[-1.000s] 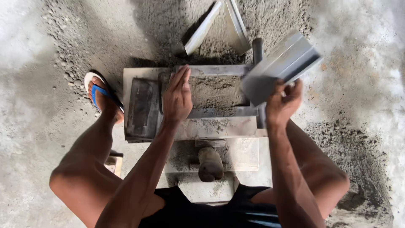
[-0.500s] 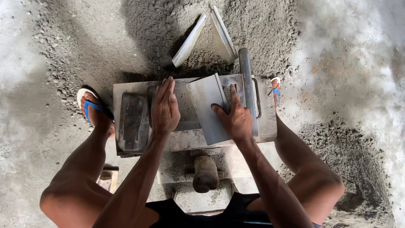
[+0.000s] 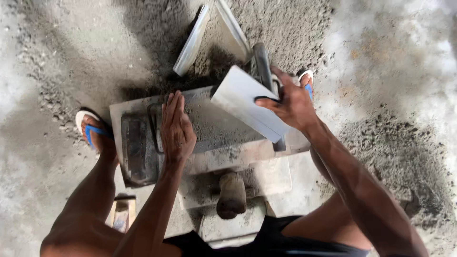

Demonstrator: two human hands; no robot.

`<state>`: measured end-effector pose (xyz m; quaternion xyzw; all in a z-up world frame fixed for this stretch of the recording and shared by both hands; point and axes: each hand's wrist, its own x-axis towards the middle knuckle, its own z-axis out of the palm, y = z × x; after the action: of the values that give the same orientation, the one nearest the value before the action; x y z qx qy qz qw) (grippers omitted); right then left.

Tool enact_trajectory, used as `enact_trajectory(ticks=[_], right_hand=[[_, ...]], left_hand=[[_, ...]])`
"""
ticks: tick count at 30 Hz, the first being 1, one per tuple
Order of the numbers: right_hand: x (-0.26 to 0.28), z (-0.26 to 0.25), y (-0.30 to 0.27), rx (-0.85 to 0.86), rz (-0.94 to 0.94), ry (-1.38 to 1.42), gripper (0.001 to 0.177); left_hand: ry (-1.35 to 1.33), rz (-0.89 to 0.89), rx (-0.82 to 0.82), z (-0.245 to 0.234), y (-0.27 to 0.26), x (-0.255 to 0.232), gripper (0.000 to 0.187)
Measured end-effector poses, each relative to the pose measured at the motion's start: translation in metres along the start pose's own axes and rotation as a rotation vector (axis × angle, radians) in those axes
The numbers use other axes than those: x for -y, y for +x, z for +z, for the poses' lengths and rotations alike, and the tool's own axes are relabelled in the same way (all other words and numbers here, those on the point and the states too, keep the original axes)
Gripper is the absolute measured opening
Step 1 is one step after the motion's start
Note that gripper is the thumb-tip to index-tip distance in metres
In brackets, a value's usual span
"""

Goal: The person scoops wet concrete into a rectangular metal mold, levels the surface with a straight edge, and compacts it with a cylindrical roller. They then flip the mold to release the formed concrete brick onto the ground and repeat the process.

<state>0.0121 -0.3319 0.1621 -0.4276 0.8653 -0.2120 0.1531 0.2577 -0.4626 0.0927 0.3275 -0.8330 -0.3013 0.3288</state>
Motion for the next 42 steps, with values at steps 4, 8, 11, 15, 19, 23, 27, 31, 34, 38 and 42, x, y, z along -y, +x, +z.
enact_trajectory(ticks=[4, 8, 11, 15, 19, 23, 27, 31, 34, 38, 42], right_hand=[[-0.051, -0.011, -0.001, -0.224, 0.115, -0.090, 0.050], [-0.011, -0.015, 0.049, -0.141, -0.166, -0.192, 0.040], [0.019, -0.002, 0.057, -0.029, -0.406, -0.077, 0.033], [0.011, -0.024, 0.030, -0.019, -0.533, 0.269, 0.025], [-0.025, -0.001, -0.042, -0.189, -0.181, -0.136, 0.042], [0.017, 0.064, -0.055, -0.366, -0.066, -0.080, 0.046], [0.081, 0.093, -0.050, -0.232, 0.049, 0.279, 0.043], [0.091, 0.093, -0.052, -0.096, 0.084, 0.290, 0.040], [0.084, 0.075, -0.050, -0.528, -0.050, 0.014, 0.035], [0.149, 0.090, -0.074, -0.149, 0.063, 0.142, 0.051], [0.128, 0.077, -0.066, 0.076, 0.183, 0.085, 0.066]], left_hand=[[0.031, -0.044, 0.006, -0.001, -0.012, -0.005, 0.047], [0.009, -0.013, -0.040, 0.002, 0.009, 0.003, 0.046], [0.027, -0.022, -0.047, 0.006, 0.001, 0.004, 0.047], [0.018, -0.010, -0.040, 0.007, 0.001, 0.005, 0.045], [-0.001, -0.030, -0.082, 0.009, -0.002, 0.006, 0.045], [-0.120, -0.026, -0.195, -0.006, -0.001, -0.001, 0.045], [-0.100, -0.068, -0.303, -0.034, -0.012, 0.005, 0.048], [-0.202, -0.120, -0.336, -0.071, -0.016, 0.015, 0.048], [-0.166, -0.117, -0.382, -0.095, -0.011, 0.016, 0.052], [-0.208, -0.155, -0.394, -0.075, -0.010, 0.014, 0.052], [-0.145, -0.102, -0.326, -0.044, -0.008, 0.004, 0.048]])
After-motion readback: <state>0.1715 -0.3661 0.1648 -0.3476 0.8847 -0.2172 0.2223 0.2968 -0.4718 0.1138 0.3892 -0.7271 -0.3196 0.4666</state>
